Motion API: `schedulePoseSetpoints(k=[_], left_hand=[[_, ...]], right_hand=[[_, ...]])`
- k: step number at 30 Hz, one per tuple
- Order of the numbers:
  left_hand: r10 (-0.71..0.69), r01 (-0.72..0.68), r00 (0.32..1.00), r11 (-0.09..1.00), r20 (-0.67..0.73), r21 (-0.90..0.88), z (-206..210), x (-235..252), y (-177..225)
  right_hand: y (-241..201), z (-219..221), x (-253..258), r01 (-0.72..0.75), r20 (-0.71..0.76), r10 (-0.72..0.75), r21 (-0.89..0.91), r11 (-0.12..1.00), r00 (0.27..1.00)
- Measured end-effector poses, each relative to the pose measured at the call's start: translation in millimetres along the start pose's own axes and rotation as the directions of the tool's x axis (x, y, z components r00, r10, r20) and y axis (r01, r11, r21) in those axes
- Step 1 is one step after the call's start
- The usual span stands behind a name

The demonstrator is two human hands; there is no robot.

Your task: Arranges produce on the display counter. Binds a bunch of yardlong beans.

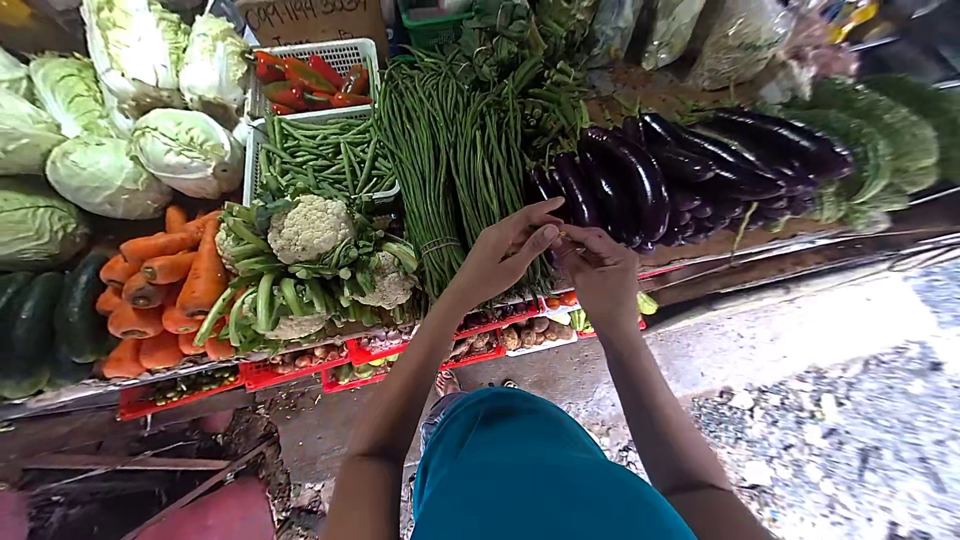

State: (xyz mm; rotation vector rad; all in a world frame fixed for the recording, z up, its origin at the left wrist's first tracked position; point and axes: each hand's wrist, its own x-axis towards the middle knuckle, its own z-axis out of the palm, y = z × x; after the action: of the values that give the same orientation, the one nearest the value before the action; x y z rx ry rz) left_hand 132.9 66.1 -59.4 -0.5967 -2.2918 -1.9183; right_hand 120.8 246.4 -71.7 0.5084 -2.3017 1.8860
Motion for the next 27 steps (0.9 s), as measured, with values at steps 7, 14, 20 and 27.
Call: schedulePoseSetpoints(k=[7, 14, 20, 27], left_hand=[[-0.103, 0.104, 0.929, 0.994, -0.354, -0.018, 5.0, -23.4, 0.0], [-0.223, 0.111, 0.903, 0.946, -0.367, -0.303, 9.0, -16.7, -6.3], [-0.188, 0.128, 0.927, 0.972, -0.324, -0.198, 26.2, -8.4, 2.7], [-0.269, 0.069, 0.818, 0.923, -0.508, -0.378, 31.0, -4.8, -6.2]], right_hand=[[2.1, 7.9, 9.5, 0.037, 0.068, -0.037, 0.008, 0.999, 0.997], [-3.2, 1.4, 16.1, -0.121, 0.11, 0.097, 0.235, 0.964, 0.989], [-3.5, 1.8, 12.6, -0.11, 0.095, 0.085, 0.29, 0.951, 0.992], [0.2, -6.8, 13.4, -0.152, 0.028, 0.152, 0.376, 0.914, 0.988]])
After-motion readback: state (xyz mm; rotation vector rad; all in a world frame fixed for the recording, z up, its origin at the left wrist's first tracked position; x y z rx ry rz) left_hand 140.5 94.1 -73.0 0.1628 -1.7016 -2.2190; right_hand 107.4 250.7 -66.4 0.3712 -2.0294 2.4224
